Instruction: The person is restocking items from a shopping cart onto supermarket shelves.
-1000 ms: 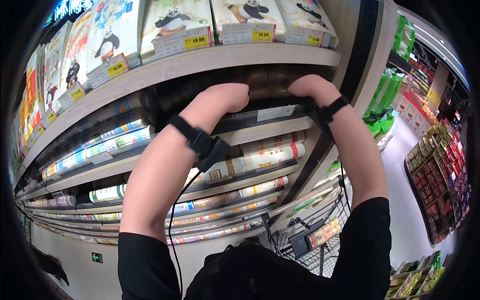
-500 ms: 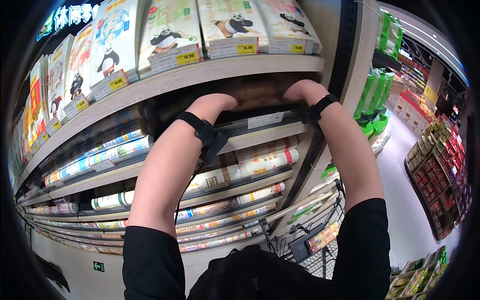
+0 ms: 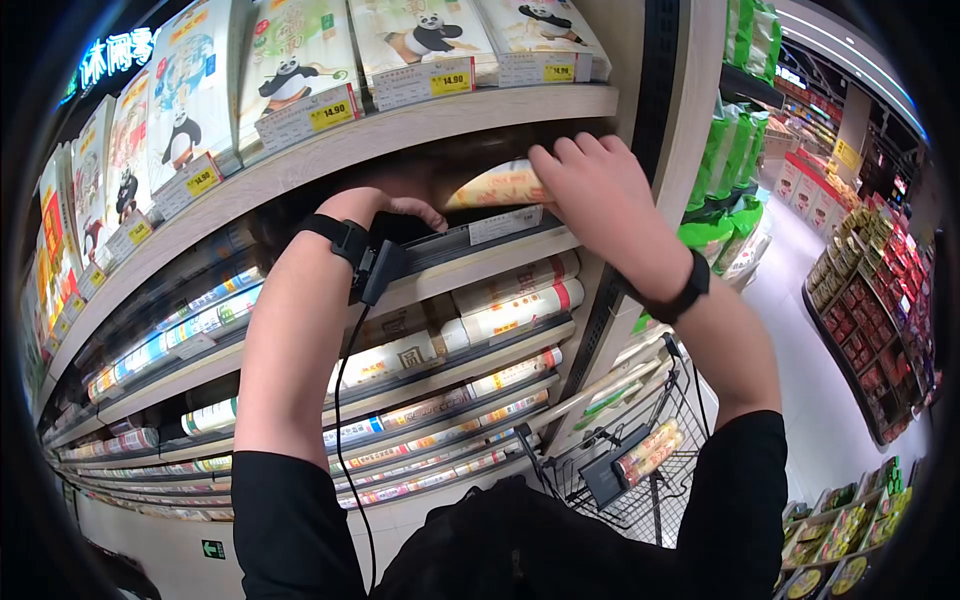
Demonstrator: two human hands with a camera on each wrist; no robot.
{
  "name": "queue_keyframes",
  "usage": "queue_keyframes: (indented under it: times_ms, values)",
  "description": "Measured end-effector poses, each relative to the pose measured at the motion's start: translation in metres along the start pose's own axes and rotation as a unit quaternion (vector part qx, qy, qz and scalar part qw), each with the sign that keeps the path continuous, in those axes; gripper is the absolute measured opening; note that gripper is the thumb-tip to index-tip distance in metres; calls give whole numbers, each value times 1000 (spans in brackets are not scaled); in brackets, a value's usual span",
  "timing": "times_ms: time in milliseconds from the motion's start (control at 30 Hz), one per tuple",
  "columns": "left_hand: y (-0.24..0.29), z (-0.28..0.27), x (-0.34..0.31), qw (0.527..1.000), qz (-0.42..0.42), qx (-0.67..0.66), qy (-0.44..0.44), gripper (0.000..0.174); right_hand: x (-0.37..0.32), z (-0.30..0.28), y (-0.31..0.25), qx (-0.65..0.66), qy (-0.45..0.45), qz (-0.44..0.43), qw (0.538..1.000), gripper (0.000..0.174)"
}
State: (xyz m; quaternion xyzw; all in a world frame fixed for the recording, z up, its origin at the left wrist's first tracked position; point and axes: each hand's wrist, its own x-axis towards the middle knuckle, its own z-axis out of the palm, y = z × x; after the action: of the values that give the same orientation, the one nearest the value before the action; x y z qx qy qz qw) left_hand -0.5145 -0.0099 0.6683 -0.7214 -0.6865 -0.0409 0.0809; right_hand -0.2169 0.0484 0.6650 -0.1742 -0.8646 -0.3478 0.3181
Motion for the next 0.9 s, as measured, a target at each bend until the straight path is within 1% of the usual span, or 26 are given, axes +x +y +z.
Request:
queue_keyframes:
  times_ms: [33,100,133,200,233,300,333,367,400,433,467,500,533,567,600,633,667,700,733,767,800,833,900]
  values:
    - [4,-1,2,1000,6,0,-5,99,-15,-5,-3,0,-4,6,1000,43]
    - [12,-6,5,994,52,-77,-55,98,-51,-17,-3,26,63,58,996,52]
    - [18,-10,6,994,56,-78,-57,98,-66,-26,-5,23,60,61,996,52]
    - [35,-7,10,993,5,-111,-34,102,-101,-43,-12,93,89,157,979,60]
    - [34,8,23,996,-8,-83,-16,106,-119,-43,-14,90,80,161,980,60]
    - [26,27,59,995,25,-45,-88,107,-160,-31,-26,135,115,261,949,65]
    - [42,14,57,982,-64,-66,-165,103,-176,-25,-37,179,128,295,930,68]
    - [26,15,60,975,-95,-94,-174,90,-179,-17,-43,244,142,295,913,70]
    - [31,22,70,958,-76,-136,-242,83,-203,-16,-60,322,121,335,877,67]
    - [38,29,82,933,-60,-174,-311,75,-230,-12,-75,396,105,374,832,65]
    - [34,35,90,929,-64,-169,-322,74,-246,-13,-91,470,57,420,774,59]
    - [22,37,98,926,-68,-164,-334,72,-260,-13,-102,489,7,427,761,55]
    - [11,34,104,931,-68,-131,-334,67,-281,-2,-115,544,-21,436,717,54]
    - [-2,28,105,934,-67,-158,-313,64,-300,9,-123,597,-40,436,672,54]
    - [0,16,98,943,-81,-153,-282,63,-306,5,-130,622,-79,512,587,52]
    - [-24,13,108,957,-38,-55,-283,60,-311,3,-137,639,-112,581,491,51]
    - [-16,0,99,976,-57,-71,-196,62,-325,16,-146,608,-77,590,526,49]
    - [-11,-12,87,988,-74,-89,-107,65,-333,18,-148,584,-114,632,497,48]
    - [-23,-15,78,998,-16,-60,-17,67,-343,21,-157,577,-107,663,465,48]
    - [-38,-24,59,995,32,-32,85,70,-354,31,-160,573,-102,682,442,48]
    - [-20,-33,45,995,23,-10,101,65,-369,39,-170,566,-76,724,387,48]
    - [2,-37,32,993,16,12,118,60,-389,50,-178,563,-45,755,332,44]
    - [11,-36,9,978,-49,105,175,57,-403,63,-173,550,-11,805,221,39]
